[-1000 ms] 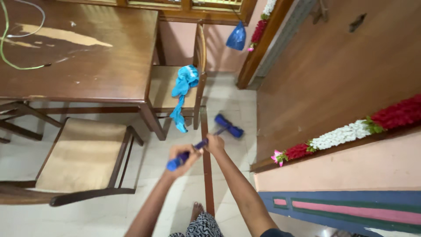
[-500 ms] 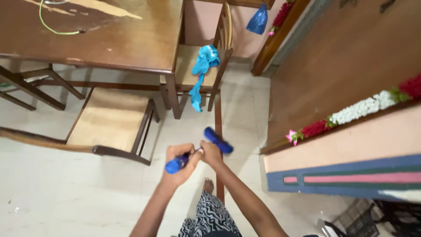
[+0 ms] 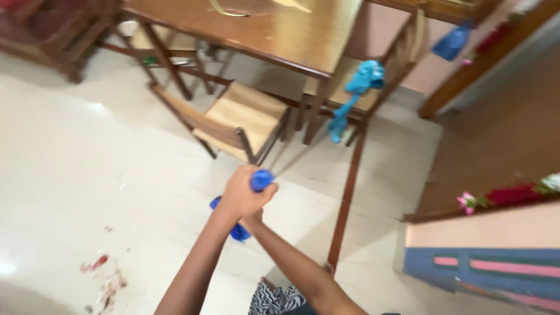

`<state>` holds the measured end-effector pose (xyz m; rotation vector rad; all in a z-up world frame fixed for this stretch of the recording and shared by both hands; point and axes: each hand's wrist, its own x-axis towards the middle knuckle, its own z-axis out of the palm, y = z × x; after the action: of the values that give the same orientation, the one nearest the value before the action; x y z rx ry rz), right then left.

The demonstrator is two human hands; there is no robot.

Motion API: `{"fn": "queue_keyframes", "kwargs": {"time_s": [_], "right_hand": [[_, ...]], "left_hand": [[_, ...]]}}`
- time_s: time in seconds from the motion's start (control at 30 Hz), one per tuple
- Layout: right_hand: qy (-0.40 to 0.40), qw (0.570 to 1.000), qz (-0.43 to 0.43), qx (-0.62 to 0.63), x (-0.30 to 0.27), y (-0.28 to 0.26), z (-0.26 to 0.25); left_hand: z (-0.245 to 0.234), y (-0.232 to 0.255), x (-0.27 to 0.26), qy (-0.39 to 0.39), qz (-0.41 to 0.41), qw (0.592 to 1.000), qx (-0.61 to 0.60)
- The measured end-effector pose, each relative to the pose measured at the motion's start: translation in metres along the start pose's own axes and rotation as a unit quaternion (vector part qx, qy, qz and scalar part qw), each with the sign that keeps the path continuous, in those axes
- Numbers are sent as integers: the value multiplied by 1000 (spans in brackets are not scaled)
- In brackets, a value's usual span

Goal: The person mops the floor with a blue mop, moving a black suitcase and several wooden chairs to reach the floor surface underneath them.

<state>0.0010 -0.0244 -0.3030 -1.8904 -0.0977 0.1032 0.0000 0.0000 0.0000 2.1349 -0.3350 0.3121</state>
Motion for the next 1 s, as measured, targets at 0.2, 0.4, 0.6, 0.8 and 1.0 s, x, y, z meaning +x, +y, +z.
{"fn": "queue_keyframes", "kwargs": {"time_s": [0.2, 0.4, 0.6, 0.8, 1.0], "right_hand": [[-18, 981, -191, 12, 20, 12, -1], [52, 985, -105, -127, -6, -71, -91], [108, 962, -16, -250, -21, -45, -79], [25, 991, -96, -90, -22, 5, 2], [-68, 977, -202, -9, 14, -30, 39]], "left_hand": [[-35, 54, -1, -60, -42, 997, -16], [-51, 107, 21, -123, -19, 984, -128], [-50, 65, -4, -73, -3, 969, -237], [-43, 14, -33, -150, 0, 972, -179], [-75, 8, -19, -142, -41, 980, -137]]}}
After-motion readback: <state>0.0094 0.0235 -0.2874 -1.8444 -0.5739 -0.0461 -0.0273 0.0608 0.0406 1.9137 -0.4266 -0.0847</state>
